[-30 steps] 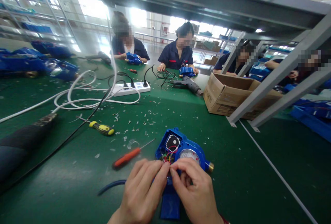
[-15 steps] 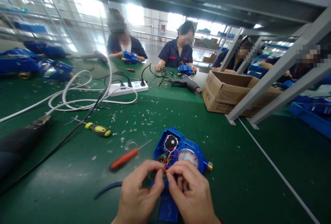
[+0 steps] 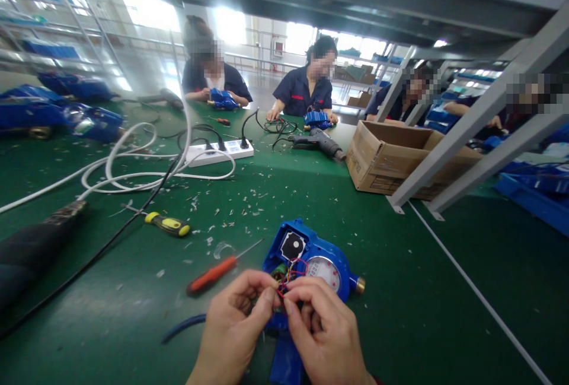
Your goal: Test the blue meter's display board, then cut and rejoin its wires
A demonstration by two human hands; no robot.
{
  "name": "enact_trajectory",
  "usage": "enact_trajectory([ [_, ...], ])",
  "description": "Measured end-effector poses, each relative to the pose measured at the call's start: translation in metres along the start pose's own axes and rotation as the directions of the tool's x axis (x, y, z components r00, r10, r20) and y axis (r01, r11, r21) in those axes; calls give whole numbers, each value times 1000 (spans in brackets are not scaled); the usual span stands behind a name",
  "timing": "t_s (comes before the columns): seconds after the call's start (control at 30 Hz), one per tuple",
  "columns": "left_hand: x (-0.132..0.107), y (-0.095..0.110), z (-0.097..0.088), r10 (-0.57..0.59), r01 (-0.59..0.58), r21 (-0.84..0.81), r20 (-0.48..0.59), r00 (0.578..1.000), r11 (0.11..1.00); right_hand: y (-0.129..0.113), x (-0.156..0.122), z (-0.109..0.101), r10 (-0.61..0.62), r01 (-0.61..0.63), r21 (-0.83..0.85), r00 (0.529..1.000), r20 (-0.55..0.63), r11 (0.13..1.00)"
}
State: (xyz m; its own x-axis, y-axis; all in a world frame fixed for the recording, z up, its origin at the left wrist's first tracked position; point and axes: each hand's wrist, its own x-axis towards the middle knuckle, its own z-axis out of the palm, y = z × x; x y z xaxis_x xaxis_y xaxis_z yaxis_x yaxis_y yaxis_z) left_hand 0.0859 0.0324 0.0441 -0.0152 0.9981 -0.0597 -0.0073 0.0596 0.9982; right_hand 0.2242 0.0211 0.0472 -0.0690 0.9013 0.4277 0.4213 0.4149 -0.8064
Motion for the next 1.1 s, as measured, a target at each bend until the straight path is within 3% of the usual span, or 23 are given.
enact_trajectory([
  [0.77,0,-7,1,28,-26,56,-42,999,998,-1,0,-2,-17,17,-17,1000,0,1000],
  [0.9,3,-5,-3,36,-38,99,26,999,994,0,0,-3,20,-20,-19,999,28,1000],
  [0.97,4,-5,-6,86,-101,175,91,992,979,1,1,-4,48,-47,-28,998,50,999],
  [1.03,3,-5,-8,217,-242,276,119,969,930,2,1,-5,49,-46,-42,996,68,998],
  [1.1,2,-7,-8,405,-427,385,141,904,818,4,0,-6,24,-17,-74,995,93,997],
])
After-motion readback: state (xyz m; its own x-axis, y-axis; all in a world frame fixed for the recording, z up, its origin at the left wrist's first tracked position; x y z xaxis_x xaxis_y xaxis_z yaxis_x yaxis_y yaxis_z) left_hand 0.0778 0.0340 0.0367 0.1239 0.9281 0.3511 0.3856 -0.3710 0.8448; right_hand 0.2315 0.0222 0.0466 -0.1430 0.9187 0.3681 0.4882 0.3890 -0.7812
